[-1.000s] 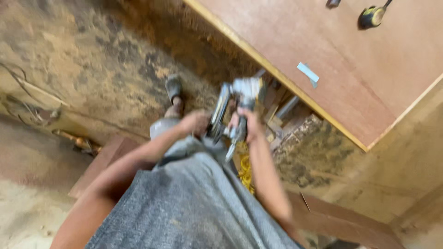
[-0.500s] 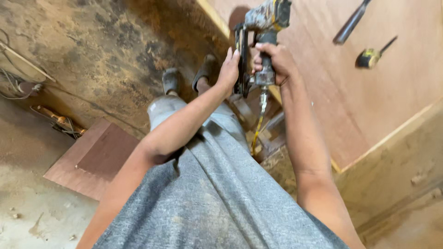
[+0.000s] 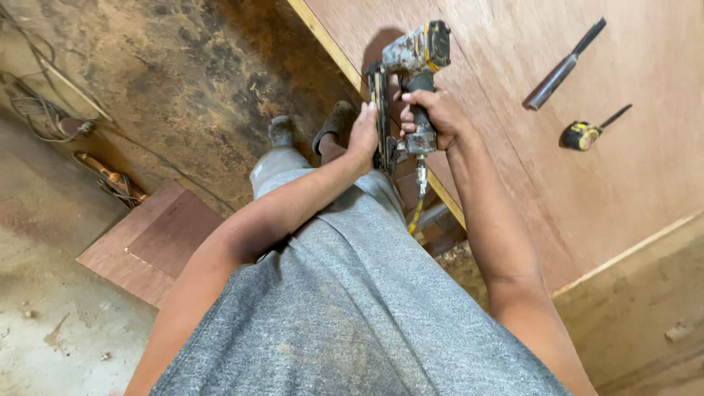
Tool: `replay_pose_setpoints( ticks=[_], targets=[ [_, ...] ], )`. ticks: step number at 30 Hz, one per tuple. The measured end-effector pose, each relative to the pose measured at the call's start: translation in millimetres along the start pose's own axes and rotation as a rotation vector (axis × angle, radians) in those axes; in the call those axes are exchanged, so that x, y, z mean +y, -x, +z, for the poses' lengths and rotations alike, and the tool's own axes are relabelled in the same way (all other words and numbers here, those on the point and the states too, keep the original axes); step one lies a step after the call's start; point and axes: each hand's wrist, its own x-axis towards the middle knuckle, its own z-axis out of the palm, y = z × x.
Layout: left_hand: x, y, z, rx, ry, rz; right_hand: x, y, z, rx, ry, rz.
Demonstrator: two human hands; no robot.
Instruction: The person uses a pneumatic nail gun to fasten thin wooden trim strips along the edges of plywood panels on a workbench. They reposition the panels, measure with a tape measure, press trim into place, and nail along the edges, then move a finished panel aside.
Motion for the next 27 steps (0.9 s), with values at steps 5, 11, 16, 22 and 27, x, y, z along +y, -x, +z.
replay_pose_setpoints(
  ticks=[5, 11, 16, 22, 27],
  targets=[
    [22, 0, -5, -0.017, 0.053, 0.008, -9, -8, 24, -0.054, 0.086, -0.113],
    [91, -33, -26, -0.009, 0.12, 0.125, -42, -53, 81, -0.083, 0.131, -0.183],
    [134, -50, -37, -0.006, 0.129, 0.091, -72, -74, 123, -0.036, 0.127, -0.152],
    [160, -46, -47, -0.173, 0.187, -0.01, -75, -74, 154, 0.002, 0.082, -0.15],
    [170, -58, -73, -0.3, -0.099, -0.262, -60, -58, 160, 0.147, 0.079, -0.2]
  ],
)
